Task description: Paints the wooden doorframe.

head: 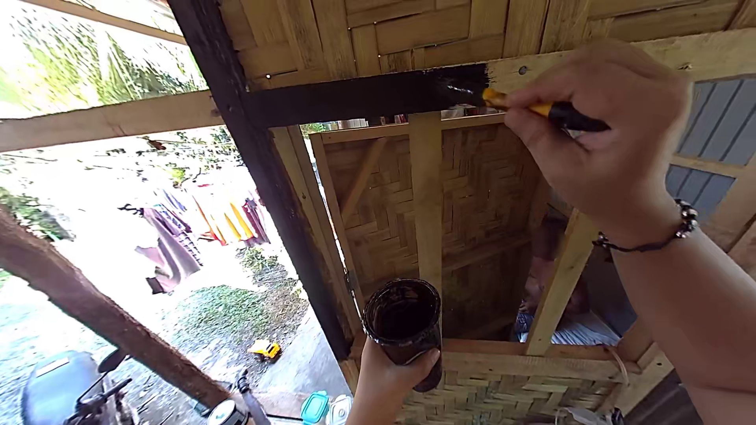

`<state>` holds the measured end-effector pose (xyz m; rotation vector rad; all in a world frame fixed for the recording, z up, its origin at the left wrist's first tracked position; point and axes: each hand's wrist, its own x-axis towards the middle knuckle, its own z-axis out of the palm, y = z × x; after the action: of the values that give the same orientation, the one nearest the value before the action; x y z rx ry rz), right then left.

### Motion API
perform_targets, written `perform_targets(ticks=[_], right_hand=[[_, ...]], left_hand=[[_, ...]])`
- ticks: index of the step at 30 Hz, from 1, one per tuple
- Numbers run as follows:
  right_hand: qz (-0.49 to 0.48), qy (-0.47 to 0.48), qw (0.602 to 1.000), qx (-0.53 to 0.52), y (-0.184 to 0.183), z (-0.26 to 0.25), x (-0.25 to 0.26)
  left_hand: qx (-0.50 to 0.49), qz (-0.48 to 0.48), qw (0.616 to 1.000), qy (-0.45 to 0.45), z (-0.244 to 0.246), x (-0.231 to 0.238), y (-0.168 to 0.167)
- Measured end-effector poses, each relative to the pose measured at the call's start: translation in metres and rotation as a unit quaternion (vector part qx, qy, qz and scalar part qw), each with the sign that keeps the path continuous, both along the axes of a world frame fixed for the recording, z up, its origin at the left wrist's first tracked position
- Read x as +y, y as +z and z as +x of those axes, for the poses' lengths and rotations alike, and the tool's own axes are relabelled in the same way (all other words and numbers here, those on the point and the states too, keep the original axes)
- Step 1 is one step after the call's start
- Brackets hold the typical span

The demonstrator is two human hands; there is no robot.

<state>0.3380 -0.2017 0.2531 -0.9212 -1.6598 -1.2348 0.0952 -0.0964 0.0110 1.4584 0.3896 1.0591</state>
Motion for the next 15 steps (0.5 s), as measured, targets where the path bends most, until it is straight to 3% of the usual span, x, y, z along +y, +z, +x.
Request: perform_targets(ticks=[3,9,15], right_hand=[[-0.006,-0.011,0.999,0.029,0.005,0.015,0.002],[-0.007,-0.08,0.994,0.072,-0.005,0.049,-0.044],[-0.012,-0.006,1.0,-0.014,0.011,0.004,-0.026]], left_hand=[[-0.007,0.009,1.0,-0.008,0.0,-0.002,-0.001],[-0.007,0.013,1.0,-0.003,-0.006,-0.002,-0.002],[-0.002,0.019,1.0,-0.002,-0.004,-0.005,-0.002]])
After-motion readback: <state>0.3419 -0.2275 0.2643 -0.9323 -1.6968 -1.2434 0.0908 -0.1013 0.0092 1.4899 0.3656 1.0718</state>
